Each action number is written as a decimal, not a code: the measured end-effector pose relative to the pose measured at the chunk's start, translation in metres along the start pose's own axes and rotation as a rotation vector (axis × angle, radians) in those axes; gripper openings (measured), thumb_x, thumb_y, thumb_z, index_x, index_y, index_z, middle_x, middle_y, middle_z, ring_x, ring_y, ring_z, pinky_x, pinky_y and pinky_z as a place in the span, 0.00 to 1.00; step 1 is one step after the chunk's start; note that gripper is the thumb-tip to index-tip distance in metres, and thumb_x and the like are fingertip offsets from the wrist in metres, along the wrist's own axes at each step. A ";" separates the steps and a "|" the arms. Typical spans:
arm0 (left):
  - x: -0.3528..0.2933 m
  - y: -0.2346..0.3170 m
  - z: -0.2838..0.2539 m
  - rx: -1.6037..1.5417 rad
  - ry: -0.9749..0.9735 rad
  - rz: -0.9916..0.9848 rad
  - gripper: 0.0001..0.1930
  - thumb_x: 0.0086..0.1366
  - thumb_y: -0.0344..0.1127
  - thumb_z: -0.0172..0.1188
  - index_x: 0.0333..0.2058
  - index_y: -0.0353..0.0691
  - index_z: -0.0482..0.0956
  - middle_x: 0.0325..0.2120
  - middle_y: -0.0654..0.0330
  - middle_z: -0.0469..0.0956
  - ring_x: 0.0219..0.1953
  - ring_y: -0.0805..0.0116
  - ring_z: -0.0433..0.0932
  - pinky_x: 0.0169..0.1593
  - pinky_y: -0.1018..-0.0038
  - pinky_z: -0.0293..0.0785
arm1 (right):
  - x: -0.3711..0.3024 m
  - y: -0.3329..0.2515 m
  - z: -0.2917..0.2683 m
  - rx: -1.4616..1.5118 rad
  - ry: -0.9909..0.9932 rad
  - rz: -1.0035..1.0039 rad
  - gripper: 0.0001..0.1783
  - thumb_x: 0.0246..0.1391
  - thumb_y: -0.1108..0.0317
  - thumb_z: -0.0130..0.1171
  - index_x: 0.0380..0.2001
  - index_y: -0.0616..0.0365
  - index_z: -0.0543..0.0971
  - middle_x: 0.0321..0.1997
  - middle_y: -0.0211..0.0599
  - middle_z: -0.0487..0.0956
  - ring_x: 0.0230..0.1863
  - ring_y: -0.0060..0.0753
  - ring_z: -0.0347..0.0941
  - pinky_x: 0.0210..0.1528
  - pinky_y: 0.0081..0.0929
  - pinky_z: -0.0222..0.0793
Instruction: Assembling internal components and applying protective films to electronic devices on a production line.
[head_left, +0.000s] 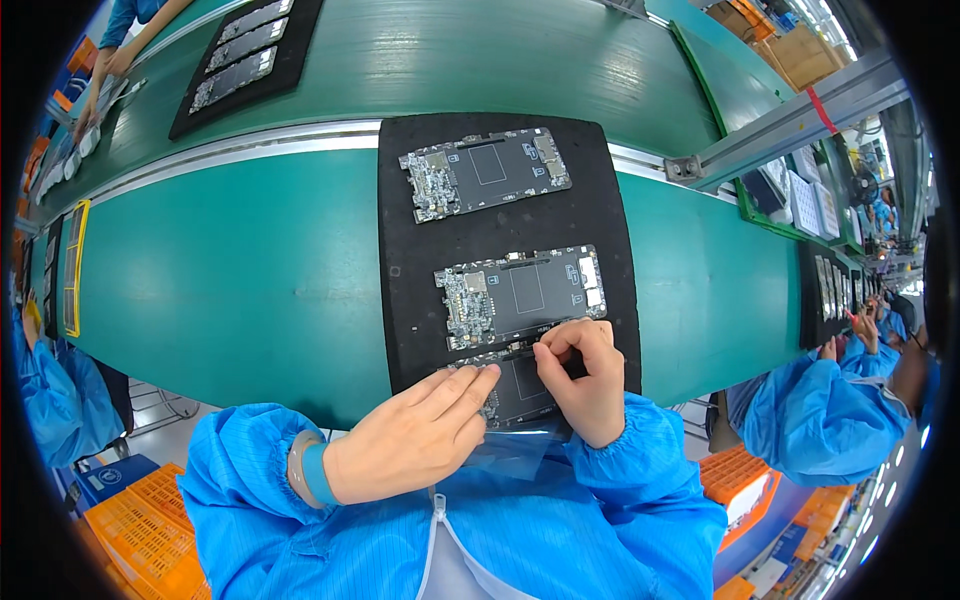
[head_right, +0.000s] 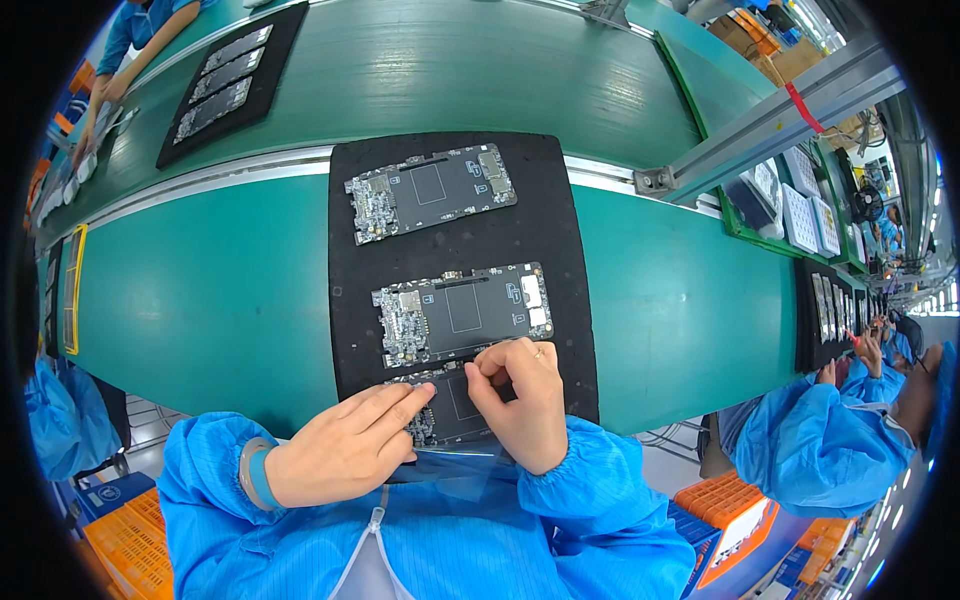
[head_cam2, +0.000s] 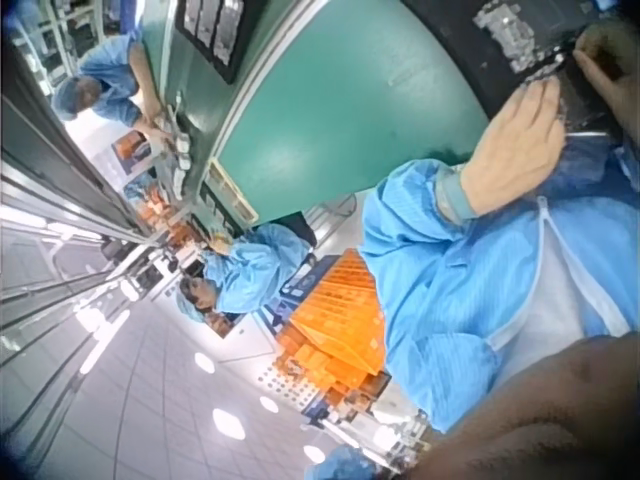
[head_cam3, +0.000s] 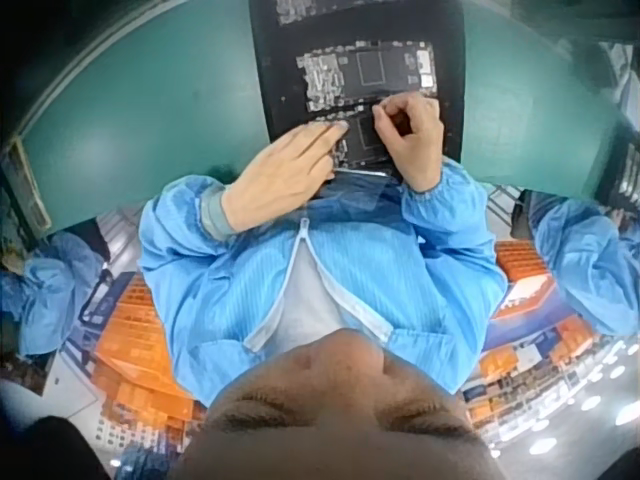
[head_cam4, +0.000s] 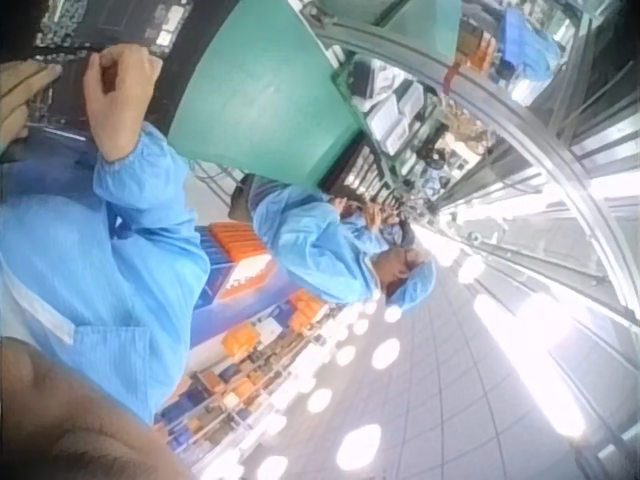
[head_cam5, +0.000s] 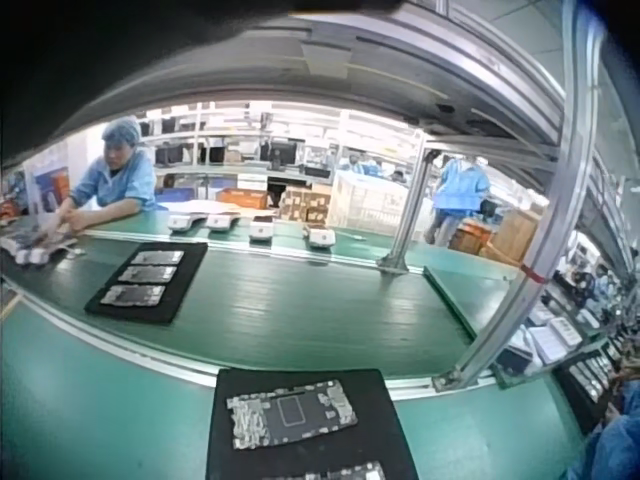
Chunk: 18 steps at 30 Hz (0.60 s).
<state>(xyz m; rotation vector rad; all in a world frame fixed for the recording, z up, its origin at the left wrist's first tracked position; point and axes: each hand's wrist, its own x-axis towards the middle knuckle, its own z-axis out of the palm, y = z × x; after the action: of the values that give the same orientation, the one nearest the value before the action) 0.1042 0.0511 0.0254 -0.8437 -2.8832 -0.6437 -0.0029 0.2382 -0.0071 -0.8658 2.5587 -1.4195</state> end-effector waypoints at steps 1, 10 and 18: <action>0.001 -0.001 0.001 0.008 -0.003 0.013 0.10 0.51 0.32 0.61 0.23 0.32 0.69 0.51 0.38 0.70 0.51 0.49 0.73 0.53 0.62 0.73 | 0.000 0.000 0.000 -0.019 -0.005 -0.017 0.11 0.43 0.79 0.65 0.23 0.55 0.71 0.26 0.26 0.77 0.24 0.24 0.67 0.38 0.25 0.59; 0.004 -0.006 0.002 0.029 -0.010 0.031 0.09 0.49 0.32 0.60 0.23 0.33 0.72 0.55 0.39 0.68 0.49 0.54 0.73 0.53 0.67 0.73 | 0.002 0.000 0.000 -0.074 -0.008 -0.076 0.12 0.43 0.78 0.66 0.23 0.53 0.72 0.25 0.24 0.76 0.24 0.24 0.67 0.37 0.25 0.57; 0.007 -0.005 0.000 0.040 -0.050 0.037 0.08 0.49 0.32 0.60 0.23 0.32 0.73 0.56 0.39 0.67 0.48 0.55 0.73 0.52 0.68 0.73 | 0.000 0.001 -0.002 -0.160 0.027 -0.120 0.12 0.40 0.77 0.67 0.23 0.53 0.72 0.32 0.28 0.73 0.33 0.30 0.68 0.38 0.29 0.55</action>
<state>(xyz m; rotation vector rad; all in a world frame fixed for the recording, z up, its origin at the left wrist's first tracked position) 0.0955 0.0511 0.0252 -0.9181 -2.9072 -0.5676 -0.0037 0.2402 -0.0065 -1.0462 2.7122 -1.2766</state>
